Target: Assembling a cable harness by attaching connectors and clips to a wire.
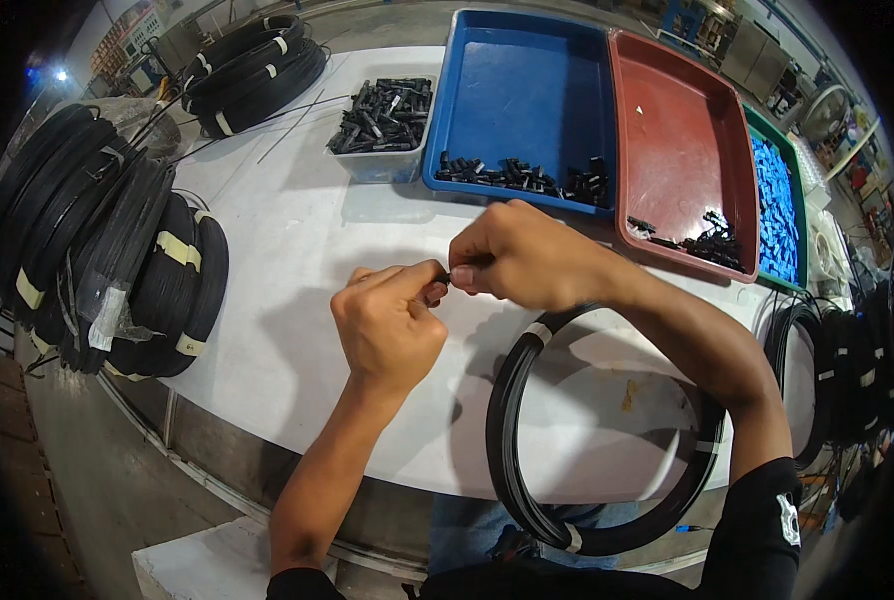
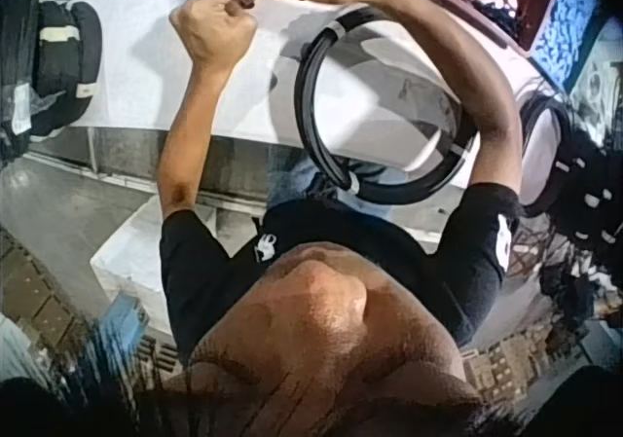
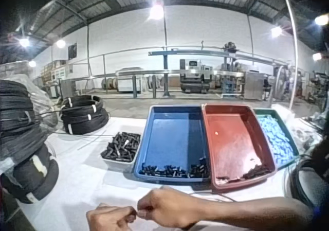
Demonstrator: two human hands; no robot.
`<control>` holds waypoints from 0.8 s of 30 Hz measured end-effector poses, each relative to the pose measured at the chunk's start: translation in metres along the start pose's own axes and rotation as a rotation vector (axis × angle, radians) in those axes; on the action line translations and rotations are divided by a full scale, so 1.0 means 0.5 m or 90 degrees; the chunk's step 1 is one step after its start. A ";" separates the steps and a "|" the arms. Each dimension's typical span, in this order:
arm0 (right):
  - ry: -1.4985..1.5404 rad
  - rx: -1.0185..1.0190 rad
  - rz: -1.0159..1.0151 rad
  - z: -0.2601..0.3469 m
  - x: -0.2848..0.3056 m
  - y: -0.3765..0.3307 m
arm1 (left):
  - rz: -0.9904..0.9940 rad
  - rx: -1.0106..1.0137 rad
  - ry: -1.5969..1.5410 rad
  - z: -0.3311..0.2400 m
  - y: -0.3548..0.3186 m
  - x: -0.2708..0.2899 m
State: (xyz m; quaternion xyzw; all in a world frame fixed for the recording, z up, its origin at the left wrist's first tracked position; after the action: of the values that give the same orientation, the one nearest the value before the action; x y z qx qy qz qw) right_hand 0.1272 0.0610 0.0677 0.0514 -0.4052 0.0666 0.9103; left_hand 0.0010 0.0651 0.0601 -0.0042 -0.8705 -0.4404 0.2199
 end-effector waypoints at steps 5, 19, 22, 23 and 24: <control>-0.176 0.393 -0.107 -0.006 -0.024 -0.025 | 0.151 0.413 -0.190 0.090 -0.035 -0.054; -0.496 0.680 -0.198 0.016 -0.053 -0.045 | 0.313 0.415 -0.172 0.103 -0.054 -0.092; -0.368 0.653 -0.213 0.025 -0.044 -0.041 | 0.270 0.482 -0.212 0.120 -0.066 -0.095; -0.327 0.639 -0.221 0.021 -0.049 -0.040 | 0.234 0.447 -0.207 0.118 -0.064 -0.087; -0.324 0.630 -0.210 0.014 -0.056 -0.039 | 0.199 0.412 -0.204 0.111 -0.060 -0.080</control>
State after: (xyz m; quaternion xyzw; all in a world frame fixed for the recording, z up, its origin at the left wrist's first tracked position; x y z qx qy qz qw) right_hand 0.1068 0.0385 0.0508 0.5476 -0.5186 0.0910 0.6503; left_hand 0.0102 0.0969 -0.0068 -0.1356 -0.9765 -0.0980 0.1358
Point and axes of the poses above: each hand's wrist, its own y-axis towards the middle knuckle, its own x-axis out of the back of the hand, z = x × y, the point moved 8 cm from there along y, towards the middle knuckle, and after that the axes turned 11 degrees about -z, right-handed, at the moved point
